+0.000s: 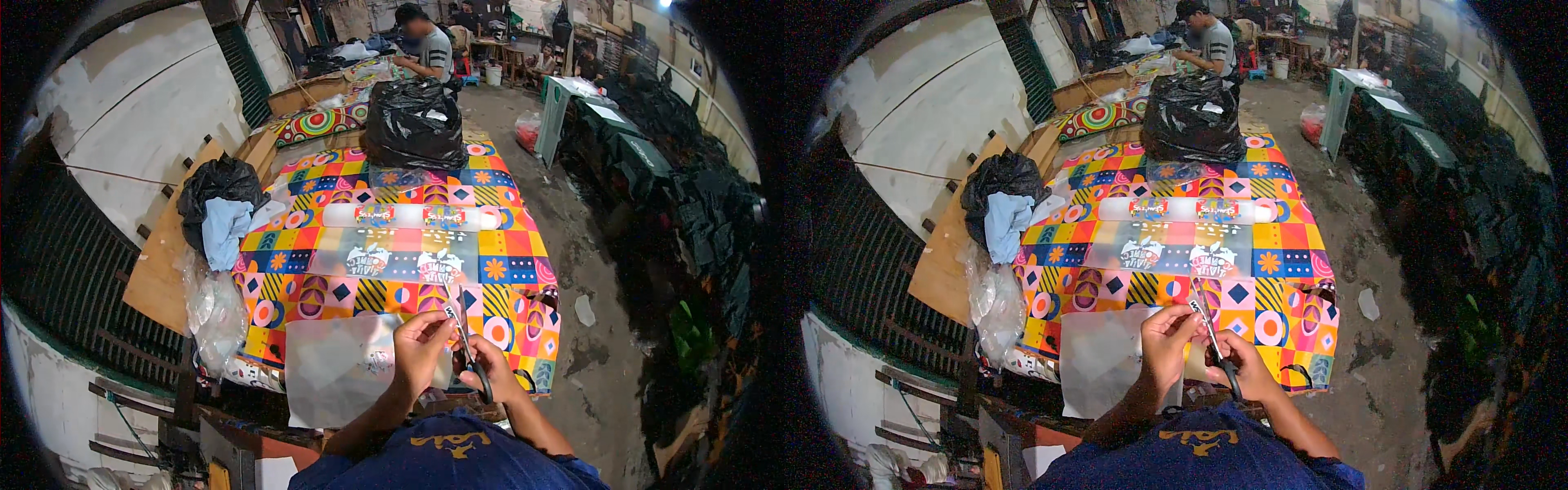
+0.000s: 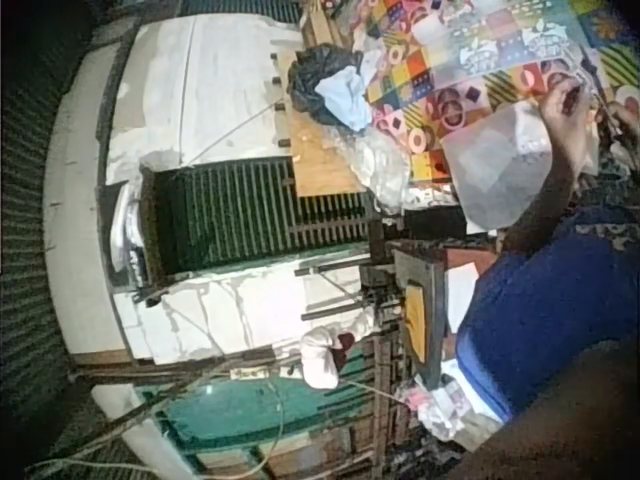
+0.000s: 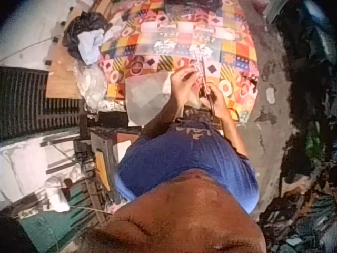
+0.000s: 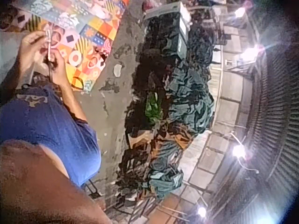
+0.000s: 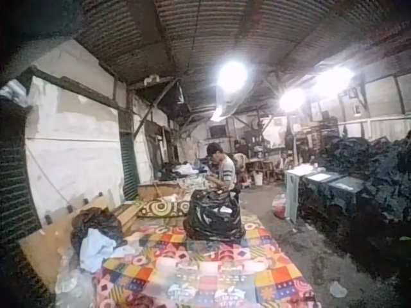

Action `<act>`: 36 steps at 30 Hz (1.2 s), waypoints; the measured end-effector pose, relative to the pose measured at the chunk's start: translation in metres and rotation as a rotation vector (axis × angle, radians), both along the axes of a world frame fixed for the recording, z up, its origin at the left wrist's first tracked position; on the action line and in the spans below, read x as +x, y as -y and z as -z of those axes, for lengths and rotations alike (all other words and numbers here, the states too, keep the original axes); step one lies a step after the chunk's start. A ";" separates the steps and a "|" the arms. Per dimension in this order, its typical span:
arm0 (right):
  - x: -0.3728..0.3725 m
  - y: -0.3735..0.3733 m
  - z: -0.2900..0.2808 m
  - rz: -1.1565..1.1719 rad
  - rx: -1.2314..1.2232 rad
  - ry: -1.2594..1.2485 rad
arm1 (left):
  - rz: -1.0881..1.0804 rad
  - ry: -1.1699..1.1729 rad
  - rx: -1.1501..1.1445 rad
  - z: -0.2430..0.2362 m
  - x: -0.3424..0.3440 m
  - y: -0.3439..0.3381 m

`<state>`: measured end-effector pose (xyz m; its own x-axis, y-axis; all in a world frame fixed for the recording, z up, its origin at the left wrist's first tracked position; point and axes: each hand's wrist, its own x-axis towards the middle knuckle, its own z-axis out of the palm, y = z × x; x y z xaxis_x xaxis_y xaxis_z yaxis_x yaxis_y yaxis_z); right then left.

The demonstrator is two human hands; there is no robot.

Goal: The person uses scissors to cut a piece of white material on a colorful patterned table. The person holds the material with one hand and cuts it with the other, occasionally adjusting the position of the material.

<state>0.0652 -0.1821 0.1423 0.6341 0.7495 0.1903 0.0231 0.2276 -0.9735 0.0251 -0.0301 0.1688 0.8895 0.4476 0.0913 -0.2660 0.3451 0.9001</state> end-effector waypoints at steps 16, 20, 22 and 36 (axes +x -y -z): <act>-0.001 0.000 0.000 -0.043 0.089 -0.028 | 0.018 -0.032 0.074 -0.007 -0.005 -0.002; -0.001 0.001 0.003 -0.034 0.092 -0.026 | 0.007 -0.050 0.120 -0.006 -0.007 -0.003; -0.002 0.001 0.006 -0.024 0.091 -0.025 | -0.004 -0.052 0.136 -0.005 -0.006 -0.002; -0.006 0.000 0.016 0.053 0.081 0.013 | -0.040 -0.040 0.142 -0.001 -0.009 0.004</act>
